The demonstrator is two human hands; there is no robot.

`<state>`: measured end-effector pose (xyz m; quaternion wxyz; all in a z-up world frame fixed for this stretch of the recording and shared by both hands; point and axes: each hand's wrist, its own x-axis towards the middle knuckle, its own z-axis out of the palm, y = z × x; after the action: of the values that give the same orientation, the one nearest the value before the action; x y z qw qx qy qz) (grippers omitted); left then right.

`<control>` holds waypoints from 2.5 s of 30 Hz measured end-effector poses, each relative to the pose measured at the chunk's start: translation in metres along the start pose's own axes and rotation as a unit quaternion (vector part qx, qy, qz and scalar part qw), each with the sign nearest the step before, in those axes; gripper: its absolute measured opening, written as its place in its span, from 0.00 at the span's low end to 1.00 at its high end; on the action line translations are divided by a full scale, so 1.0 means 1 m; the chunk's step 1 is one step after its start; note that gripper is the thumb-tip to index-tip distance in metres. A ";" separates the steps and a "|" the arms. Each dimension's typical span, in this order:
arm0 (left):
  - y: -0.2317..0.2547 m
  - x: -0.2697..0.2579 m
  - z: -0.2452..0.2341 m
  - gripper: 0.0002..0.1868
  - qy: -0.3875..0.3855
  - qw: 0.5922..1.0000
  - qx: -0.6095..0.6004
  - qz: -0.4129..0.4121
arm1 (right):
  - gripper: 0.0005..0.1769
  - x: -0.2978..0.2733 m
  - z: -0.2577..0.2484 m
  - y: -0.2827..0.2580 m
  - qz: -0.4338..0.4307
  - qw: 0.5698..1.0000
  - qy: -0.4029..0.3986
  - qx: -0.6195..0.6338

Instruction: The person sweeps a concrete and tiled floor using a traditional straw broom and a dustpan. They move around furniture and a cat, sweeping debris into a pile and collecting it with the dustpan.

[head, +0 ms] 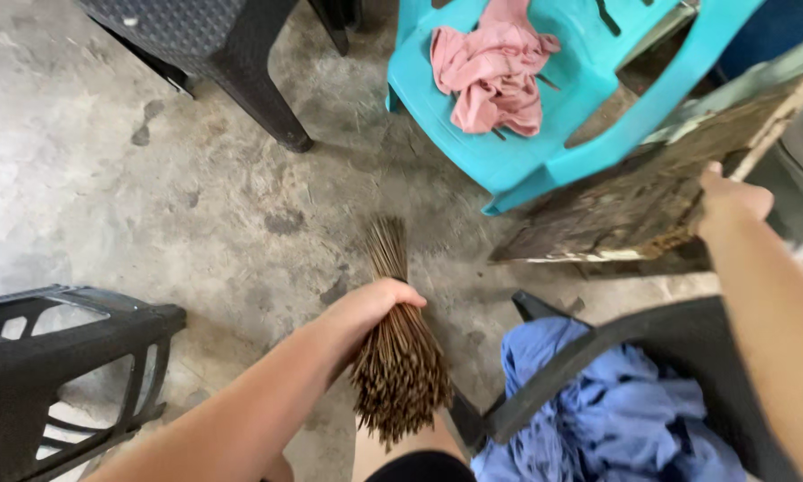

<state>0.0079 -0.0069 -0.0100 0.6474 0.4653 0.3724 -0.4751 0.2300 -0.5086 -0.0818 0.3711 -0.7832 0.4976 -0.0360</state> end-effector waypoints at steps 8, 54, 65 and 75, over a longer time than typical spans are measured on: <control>-0.004 0.067 -0.006 0.08 -0.015 1.000 -0.005 0.016 | 0.44 0.116 0.005 -0.015 -0.028 0.996 0.025 -0.081; -0.196 -0.097 -0.124 0.27 0.276 0.948 0.073 0.138 | 0.22 -0.450 -0.026 0.149 0.158 0.849 -0.503 -0.022; -0.385 -0.162 -0.190 0.15 0.380 0.916 -0.053 0.113 | 0.13 -0.644 0.134 0.317 0.095 0.547 -0.799 -0.230; -0.524 -0.185 -0.124 0.10 0.362 0.852 -0.312 0.212 | 0.26 -0.527 -0.028 0.224 0.061 0.747 -0.621 -0.231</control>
<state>-0.5510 0.1007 -0.0054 0.6633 0.4453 0.6013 0.0175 -0.2157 -0.1505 -0.0348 0.4077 -0.6624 0.1975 0.5967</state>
